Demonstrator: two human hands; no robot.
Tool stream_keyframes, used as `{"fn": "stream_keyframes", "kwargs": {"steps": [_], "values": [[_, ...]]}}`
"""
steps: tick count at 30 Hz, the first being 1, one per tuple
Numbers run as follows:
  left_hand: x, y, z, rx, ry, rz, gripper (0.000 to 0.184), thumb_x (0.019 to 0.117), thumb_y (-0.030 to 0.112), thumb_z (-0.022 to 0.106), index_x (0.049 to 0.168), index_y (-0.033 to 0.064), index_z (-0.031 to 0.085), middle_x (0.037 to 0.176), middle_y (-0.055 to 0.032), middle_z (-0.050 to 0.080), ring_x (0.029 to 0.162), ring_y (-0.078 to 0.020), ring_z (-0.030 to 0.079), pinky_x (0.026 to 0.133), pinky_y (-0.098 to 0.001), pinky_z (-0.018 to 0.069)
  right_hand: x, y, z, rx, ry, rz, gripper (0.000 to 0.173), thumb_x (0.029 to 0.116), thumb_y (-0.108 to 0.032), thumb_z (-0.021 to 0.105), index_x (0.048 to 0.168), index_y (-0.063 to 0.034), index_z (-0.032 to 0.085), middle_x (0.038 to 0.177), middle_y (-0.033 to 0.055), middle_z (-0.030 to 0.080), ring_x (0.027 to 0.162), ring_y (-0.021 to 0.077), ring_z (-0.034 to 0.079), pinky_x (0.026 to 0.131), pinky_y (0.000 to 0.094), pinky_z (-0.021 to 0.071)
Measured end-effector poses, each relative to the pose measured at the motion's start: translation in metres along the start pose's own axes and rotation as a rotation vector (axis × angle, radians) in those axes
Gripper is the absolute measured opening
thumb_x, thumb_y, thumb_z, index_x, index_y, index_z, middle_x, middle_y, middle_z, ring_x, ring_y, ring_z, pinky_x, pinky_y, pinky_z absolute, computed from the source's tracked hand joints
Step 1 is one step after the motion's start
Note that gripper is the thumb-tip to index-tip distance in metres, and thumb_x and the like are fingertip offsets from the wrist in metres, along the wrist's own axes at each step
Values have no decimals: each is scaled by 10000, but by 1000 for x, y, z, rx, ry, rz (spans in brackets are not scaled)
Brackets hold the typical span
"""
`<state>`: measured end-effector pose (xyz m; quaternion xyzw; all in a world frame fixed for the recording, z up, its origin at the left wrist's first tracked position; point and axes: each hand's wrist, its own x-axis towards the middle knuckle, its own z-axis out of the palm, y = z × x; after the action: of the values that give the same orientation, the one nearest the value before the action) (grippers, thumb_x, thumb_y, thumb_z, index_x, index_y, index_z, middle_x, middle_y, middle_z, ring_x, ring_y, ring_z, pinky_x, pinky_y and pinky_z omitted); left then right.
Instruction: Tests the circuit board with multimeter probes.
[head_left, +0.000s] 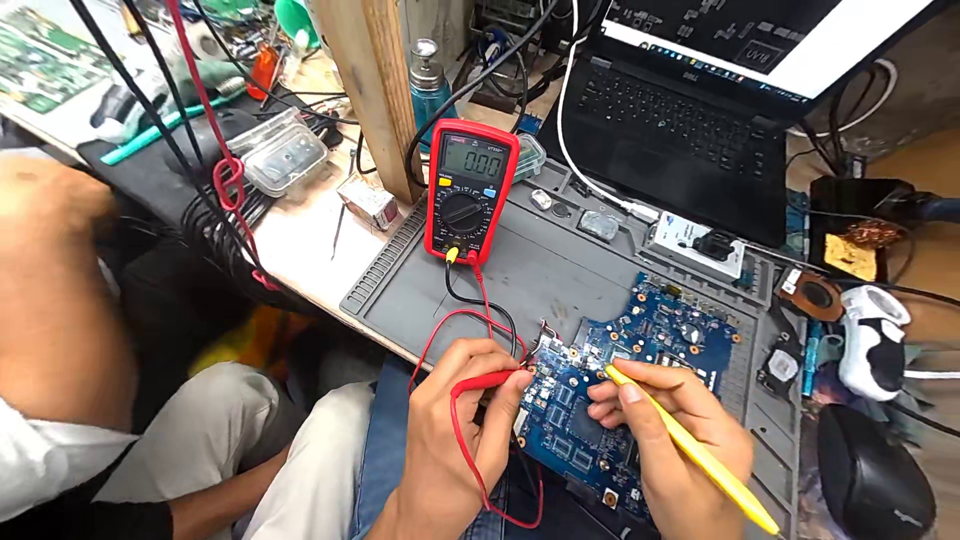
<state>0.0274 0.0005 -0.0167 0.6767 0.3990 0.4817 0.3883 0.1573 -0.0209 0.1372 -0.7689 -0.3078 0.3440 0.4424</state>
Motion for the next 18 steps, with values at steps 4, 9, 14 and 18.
{"fn": "stream_keyframes", "kwargs": {"steps": [4,9,14,18], "values": [[7,5,1,50,-27,31,112,973,201,716,1030,124,776,1086,27,691,825,-68,697,676,-247,651,39,165,-27,165,-59,-584,272,1031,-218,572,1155,0,678,861,114,755,687,265,741,552,345,651],[4,-1,-7,155,-131,82,155,973,315,709,1048,218,803,1061,68,654,755,7,594,600,-180,531,36,159,-26,135,-60,-536,261,1018,-218,594,1140,-18,709,864,102,758,698,259,743,566,353,654],[-4,-12,-4,42,-16,58,146,940,258,759,1059,195,815,993,71,689,721,-1,626,559,-170,549,36,164,-26,85,-68,-577,263,1003,-207,624,1160,-35,746,877,75,763,716,228,740,591,343,653],[-8,-17,4,126,34,97,146,940,292,753,1046,212,814,970,84,690,735,6,627,587,-186,553,24,125,-22,4,-49,-530,247,960,-42,624,1139,103,713,895,121,761,763,207,749,658,291,656]]}}
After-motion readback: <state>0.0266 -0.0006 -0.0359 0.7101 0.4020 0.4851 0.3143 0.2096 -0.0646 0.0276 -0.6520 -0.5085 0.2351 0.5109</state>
